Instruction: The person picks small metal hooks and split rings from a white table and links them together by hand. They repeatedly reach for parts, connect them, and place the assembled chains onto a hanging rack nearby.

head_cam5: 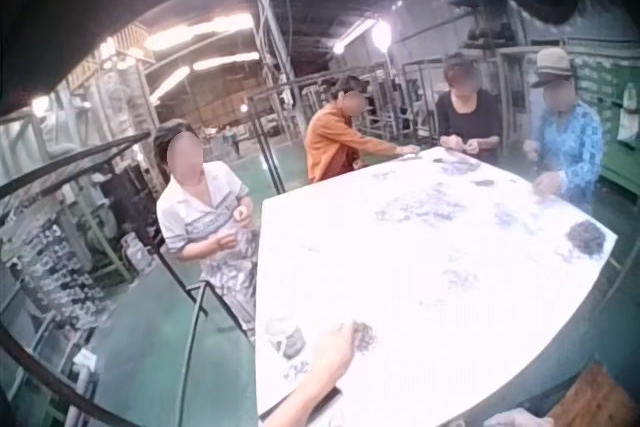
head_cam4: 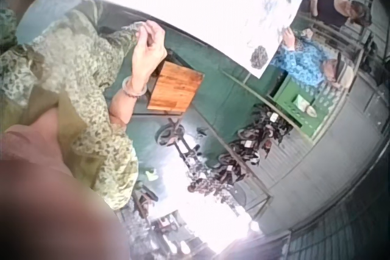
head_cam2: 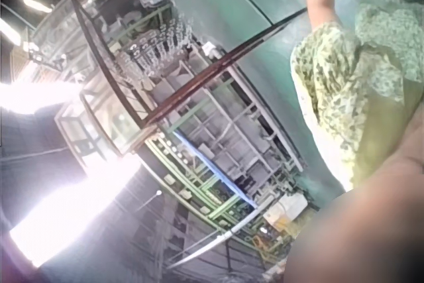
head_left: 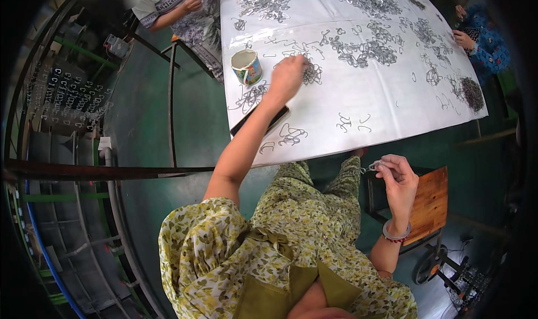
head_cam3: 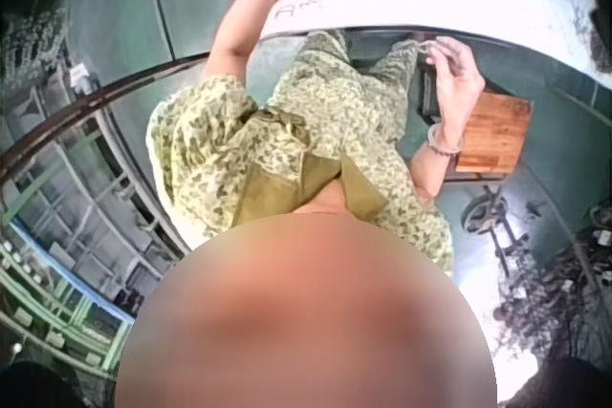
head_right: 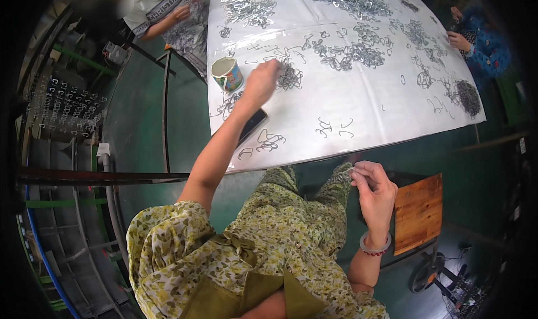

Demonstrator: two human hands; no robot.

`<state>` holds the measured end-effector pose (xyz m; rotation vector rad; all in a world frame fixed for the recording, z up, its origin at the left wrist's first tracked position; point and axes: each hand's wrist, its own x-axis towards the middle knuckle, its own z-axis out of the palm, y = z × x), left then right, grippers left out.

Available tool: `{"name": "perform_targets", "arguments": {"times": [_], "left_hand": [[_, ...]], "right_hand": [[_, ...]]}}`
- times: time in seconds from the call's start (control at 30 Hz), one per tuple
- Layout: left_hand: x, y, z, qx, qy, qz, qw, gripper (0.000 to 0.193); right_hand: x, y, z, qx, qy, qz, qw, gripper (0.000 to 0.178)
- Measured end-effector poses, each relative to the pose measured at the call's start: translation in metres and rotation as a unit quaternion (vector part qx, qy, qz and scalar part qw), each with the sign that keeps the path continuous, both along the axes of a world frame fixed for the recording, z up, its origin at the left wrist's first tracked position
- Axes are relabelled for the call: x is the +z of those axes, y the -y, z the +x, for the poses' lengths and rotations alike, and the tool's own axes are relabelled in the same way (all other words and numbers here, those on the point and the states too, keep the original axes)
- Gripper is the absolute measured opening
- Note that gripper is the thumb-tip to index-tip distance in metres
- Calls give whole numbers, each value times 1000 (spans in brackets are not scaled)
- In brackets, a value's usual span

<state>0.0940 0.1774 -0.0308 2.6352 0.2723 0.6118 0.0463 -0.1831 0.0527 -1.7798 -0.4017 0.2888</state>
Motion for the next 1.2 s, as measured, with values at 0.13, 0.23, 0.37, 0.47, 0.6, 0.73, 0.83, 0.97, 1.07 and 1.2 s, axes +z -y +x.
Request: {"name": "perform_targets", "arguments": {"times": [0.13, 0.23, 0.37, 0.47, 0.6, 0.73, 0.83, 0.97, 1.07, 1.2], "left_hand": [[11, -36, -41, 76, -112, 18, 991, 18], [6, -52, -73, 104, -150, 41, 982, 14], [-3, -70, -105, 136, -150, -7, 979, 17], [-8, -92, -133, 178, -171, -46, 968, 25], [-31, -103, -168, 228, -162, -52, 959, 28], [-51, -90, -171, 256, -100, -15, 961, 22], [-49, -82, -165, 218, -87, 17, 972, 13], [-44, -70, -150, 229, -121, 41, 965, 13], [-34, -62, -137, 225, -106, 36, 968, 12], [-55, -71, -111, 171, -23, 29, 985, 14]], "right_hand": [[-2, 2, -2, 4, 17, 12, 1000, 10], [-5, -1, -3, 1, 32, 6, 999, 10], [-7, -4, -5, 1, 42, 6, 999, 9], [-4, 1, -6, -12, 28, 23, 999, 9], [-10, 7, -4, -14, 0, 21, 1000, 8], [-12, 8, -2, -11, -14, 32, 999, 10], [-14, 5, 0, -21, -13, 39, 999, 10], [-10, 1, 1, -23, -13, 38, 999, 11], [-7, 1, -1, -19, -6, 33, 999, 10], [-1, 1, -5, -20, 5, 32, 999, 9]]}}
